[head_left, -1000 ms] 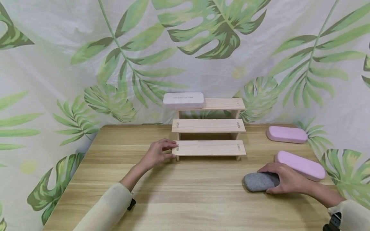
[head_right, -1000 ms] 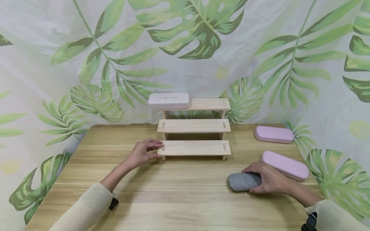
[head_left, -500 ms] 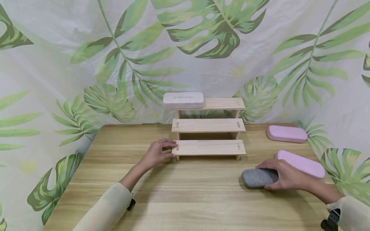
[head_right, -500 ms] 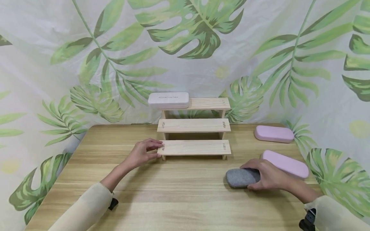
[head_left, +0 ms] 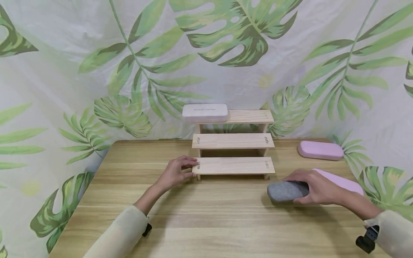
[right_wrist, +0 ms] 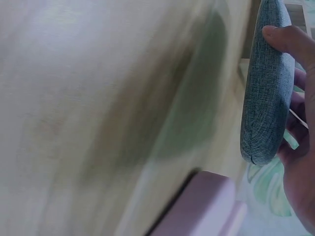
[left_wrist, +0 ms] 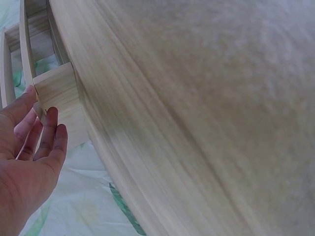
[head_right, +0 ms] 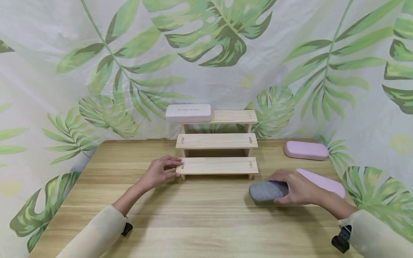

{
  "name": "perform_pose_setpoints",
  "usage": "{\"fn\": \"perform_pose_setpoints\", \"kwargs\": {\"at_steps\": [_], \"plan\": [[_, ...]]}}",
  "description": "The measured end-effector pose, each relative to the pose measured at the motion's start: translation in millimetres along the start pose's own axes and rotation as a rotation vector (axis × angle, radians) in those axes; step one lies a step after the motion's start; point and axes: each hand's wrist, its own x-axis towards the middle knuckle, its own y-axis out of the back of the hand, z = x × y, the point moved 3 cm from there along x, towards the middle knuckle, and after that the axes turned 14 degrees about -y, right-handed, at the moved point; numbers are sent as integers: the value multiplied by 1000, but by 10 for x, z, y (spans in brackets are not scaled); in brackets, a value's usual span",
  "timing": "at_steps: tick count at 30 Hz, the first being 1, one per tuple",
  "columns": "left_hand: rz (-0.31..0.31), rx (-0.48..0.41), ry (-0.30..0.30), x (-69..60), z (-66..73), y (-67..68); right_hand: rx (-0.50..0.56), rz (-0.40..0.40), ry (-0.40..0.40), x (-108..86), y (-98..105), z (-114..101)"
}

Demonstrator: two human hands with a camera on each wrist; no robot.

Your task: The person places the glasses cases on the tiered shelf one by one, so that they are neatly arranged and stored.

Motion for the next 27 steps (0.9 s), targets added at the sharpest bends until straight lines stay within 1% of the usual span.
{"fn": "perform_pose_setpoints", "kwargs": {"at_steps": [4,6,13,22,27], "plan": [[2,4,-4,1,-2,-2,6,14,-11,75,83,-7],[3,3,-3,1,-3,-2,26,17,-14,106,122,-14],[2,-4,2,4,-8,-4,49,29,20,190,210,-35],[1,-2,-5,4,-3,2,30,88,54,322,320,-28],[3,-5,-2,4,5,0,49,90,64,371,390,-40]]}}
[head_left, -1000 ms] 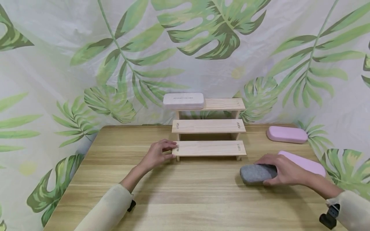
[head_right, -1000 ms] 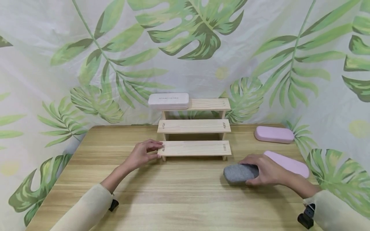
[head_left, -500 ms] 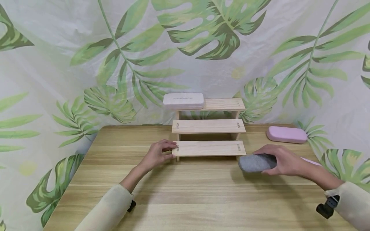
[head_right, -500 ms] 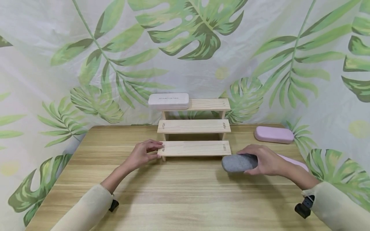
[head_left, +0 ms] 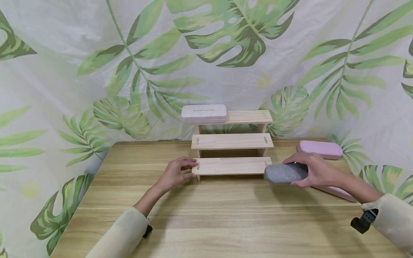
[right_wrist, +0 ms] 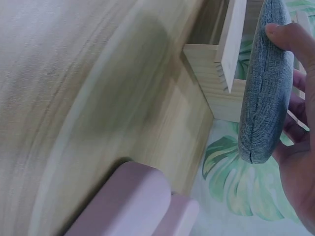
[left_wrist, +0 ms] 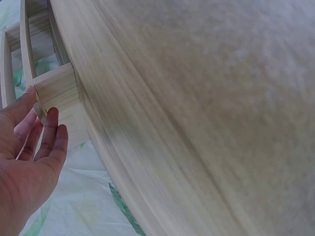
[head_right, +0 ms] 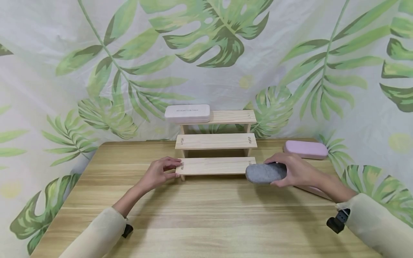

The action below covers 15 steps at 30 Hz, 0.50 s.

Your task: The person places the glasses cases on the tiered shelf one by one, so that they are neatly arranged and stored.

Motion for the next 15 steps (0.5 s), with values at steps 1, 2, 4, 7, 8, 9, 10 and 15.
{"fn": "perform_pose_setpoints", "kwargs": {"at_steps": [1,2,4,7,8,9,10,15], "plan": [[0,1,0,1,3,1,0,-1,0,11,10,-3],[1,3,1,2,5,2,-2,-1,-1,21,19,-4],[1,6,1,4,10,3,-1,-4,-4,41,33,-11],[4,6,-1,7,12,6,-2,-2,-9,67,55,-23],[5,3,-3,7,11,6,-2,0,-11,75,63,-27],[6,3,-4,7,9,5,1,0,-14,84,69,-32],[7,1,-4,7,7,5,2,2,-16,90,77,-34],[8,-10,1,3,-9,1,10,13,-26,129,113,-35]]}}
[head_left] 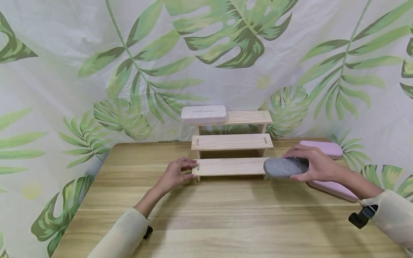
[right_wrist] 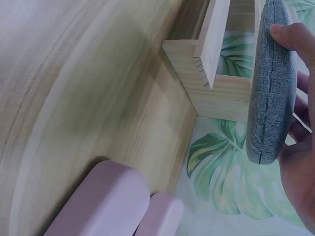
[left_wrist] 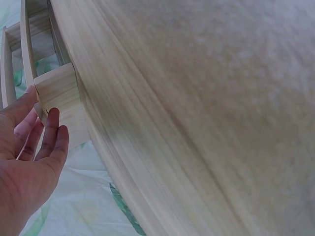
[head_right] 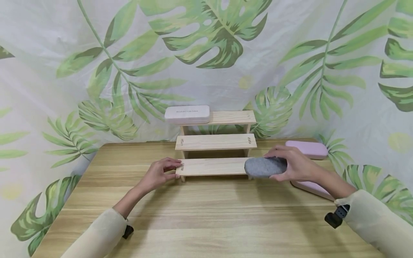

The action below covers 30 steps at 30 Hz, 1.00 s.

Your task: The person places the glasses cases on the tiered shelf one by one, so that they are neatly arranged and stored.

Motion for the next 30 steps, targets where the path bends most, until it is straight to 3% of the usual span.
{"fn": "perform_pose_setpoints", "kwargs": {"at_steps": [13,30], "plan": [[-5,-5,7,-6,-9,-2,-18,49,-57,108,76,7],[-8,9,16,-7,1,-2,8,105,-47,309,207,3]]}}
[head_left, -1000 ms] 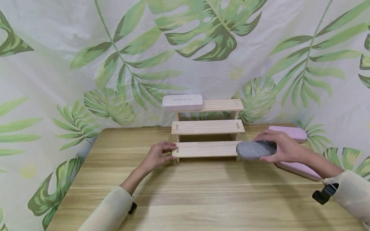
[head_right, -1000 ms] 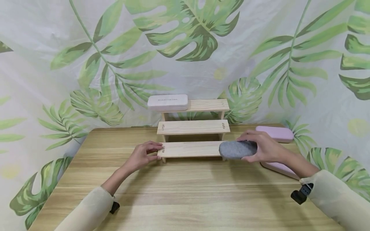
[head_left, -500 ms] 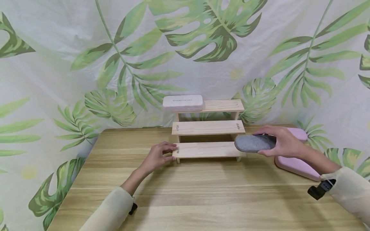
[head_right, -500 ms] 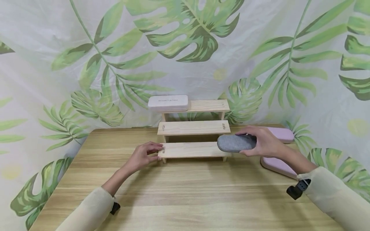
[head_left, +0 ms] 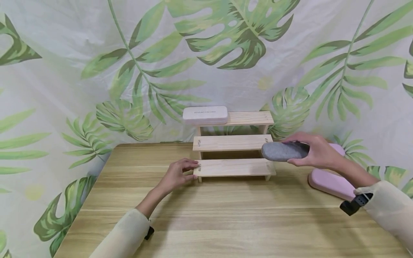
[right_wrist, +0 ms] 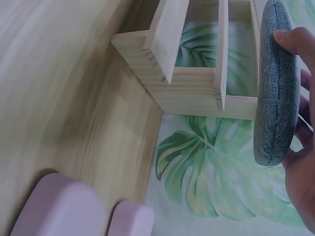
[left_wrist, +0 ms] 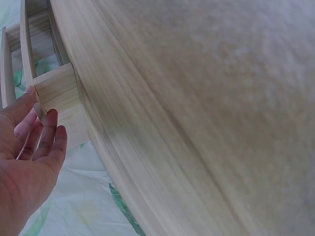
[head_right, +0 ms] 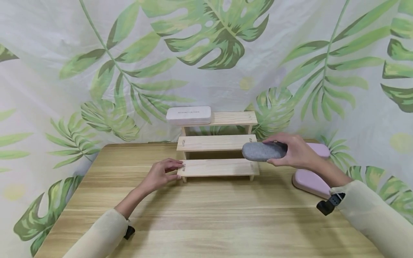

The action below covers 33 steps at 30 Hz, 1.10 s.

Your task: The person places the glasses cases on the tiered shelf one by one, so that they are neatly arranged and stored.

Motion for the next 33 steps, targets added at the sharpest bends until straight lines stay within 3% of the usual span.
{"fn": "perform_pose_setpoints", "kwargs": {"at_steps": [11,21,33], "plan": [[2,-4,-7,-5,3,-7,19,37,-40,143,-17,67],[4,-9,16,-4,-10,-4,34,88,-19,295,27,111],[12,4,-3,-11,-7,-2,-23,96,-33,539,38,158]]}}
